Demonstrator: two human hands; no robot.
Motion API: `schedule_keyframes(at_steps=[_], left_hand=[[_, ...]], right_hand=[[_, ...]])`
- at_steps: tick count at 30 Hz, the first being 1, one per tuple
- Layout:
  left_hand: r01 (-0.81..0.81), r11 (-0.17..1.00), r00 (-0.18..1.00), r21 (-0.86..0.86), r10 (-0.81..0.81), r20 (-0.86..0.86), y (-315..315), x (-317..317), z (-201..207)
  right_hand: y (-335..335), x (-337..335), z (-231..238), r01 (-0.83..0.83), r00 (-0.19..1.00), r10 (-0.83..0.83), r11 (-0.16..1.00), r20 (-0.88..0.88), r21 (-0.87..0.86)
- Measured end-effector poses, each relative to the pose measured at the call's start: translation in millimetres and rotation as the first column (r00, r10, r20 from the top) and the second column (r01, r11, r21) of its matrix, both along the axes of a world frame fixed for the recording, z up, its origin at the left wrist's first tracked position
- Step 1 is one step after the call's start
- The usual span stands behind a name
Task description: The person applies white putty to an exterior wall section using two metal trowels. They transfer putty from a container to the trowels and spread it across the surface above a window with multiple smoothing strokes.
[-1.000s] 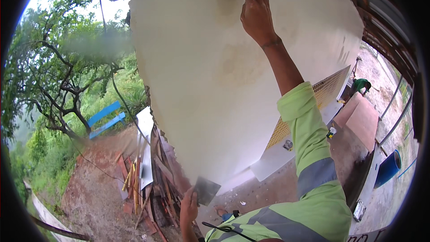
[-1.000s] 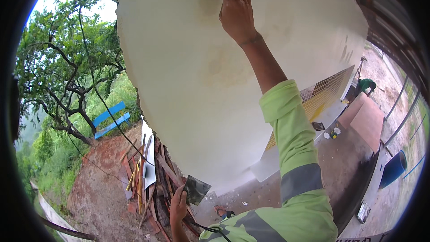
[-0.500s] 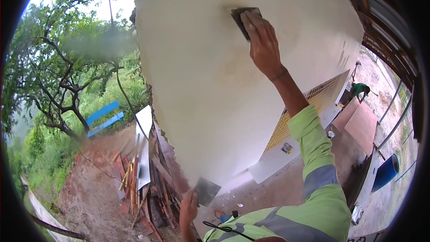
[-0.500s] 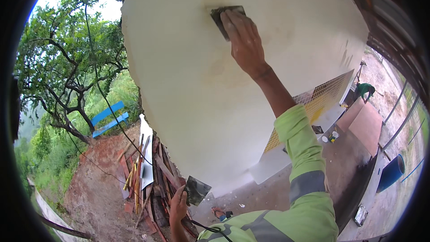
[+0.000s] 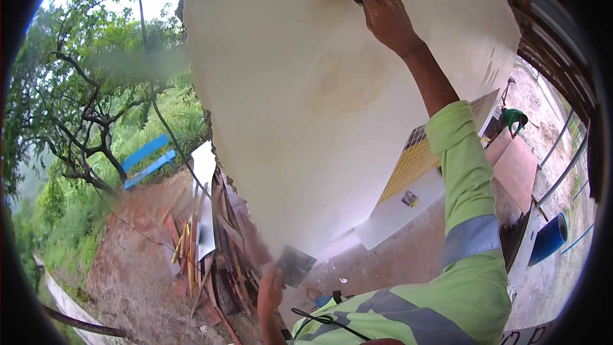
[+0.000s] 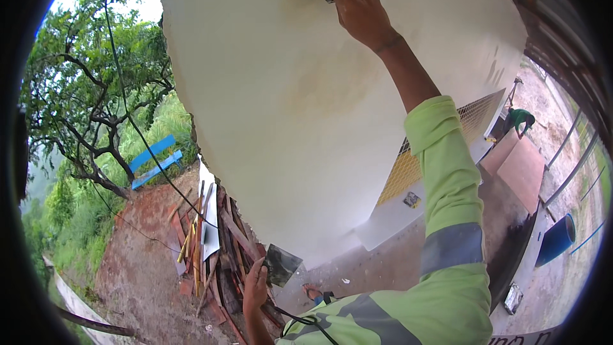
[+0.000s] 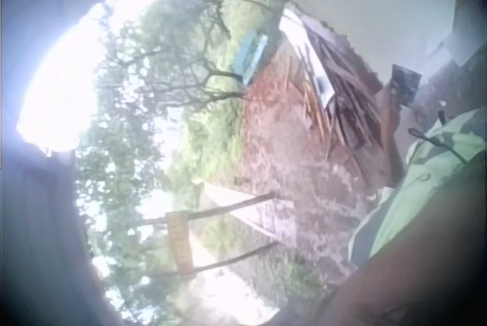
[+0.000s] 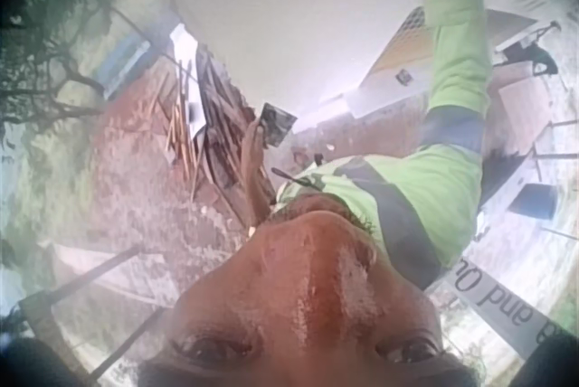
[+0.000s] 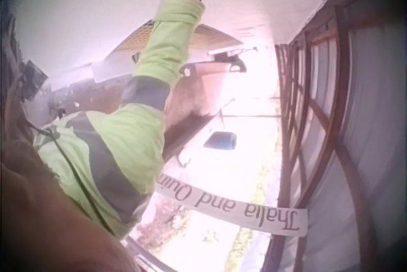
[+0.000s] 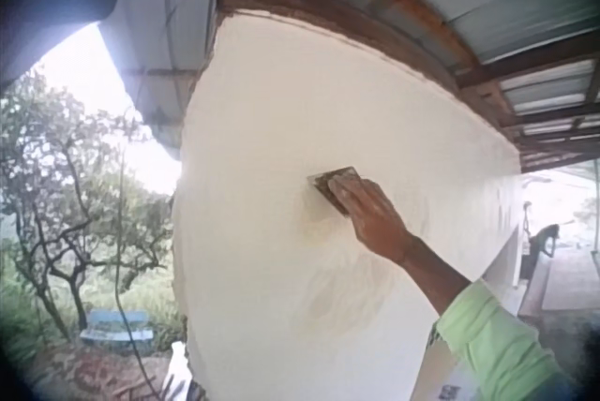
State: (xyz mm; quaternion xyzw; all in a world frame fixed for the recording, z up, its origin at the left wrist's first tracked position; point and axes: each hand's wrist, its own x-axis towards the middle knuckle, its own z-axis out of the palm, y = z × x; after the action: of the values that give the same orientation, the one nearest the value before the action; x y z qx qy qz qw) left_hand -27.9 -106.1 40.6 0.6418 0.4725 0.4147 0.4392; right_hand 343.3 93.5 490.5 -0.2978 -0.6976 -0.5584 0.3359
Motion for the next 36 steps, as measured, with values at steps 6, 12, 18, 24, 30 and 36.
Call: schedule_keyframes(at_steps=[6, 12, 18, 24, 30, 36], left_hand=[[0.011, 0.999, 1.0, 0.041, -0.01, -0.028, 8, 2, 3], [0.03, 0.999, 0.997, 0.012, -0.029, -0.066, 9, 3, 2], [-0.03, 0.982, 0.997, 0.184, 0.043, -0.07, -6, -10, -4], [-0.074, 0.989, 0.997, -0.13, 0.072, -0.02, -16, -17, 18], [-0.059, 0.979, 0.998, -0.197, 0.06, 0.0, -20, -15, 18], [0.018, 0.966, 0.975, -0.26, 0.04, 0.217, -18, -9, 3]], right_hand=[[-2, -53, -80, -0.048, 0.952, 0.037, 0.998, -0.302, -0.029], [-21, -95, -100, -0.249, 0.886, 0.19, 0.964, -0.423, -0.089], [0, -38, -19, -0.132, 0.84, 0.126, 0.991, -0.527, 0.026], [23, -51, -9, -0.085, 0.909, 0.099, 0.995, -0.405, 0.052], [6, -60, -65, -0.038, 0.981, 0.032, 0.999, -0.19, -0.029], [-23, -18, -121, 0.082, 0.995, -0.089, 0.985, -0.039, -0.151]])
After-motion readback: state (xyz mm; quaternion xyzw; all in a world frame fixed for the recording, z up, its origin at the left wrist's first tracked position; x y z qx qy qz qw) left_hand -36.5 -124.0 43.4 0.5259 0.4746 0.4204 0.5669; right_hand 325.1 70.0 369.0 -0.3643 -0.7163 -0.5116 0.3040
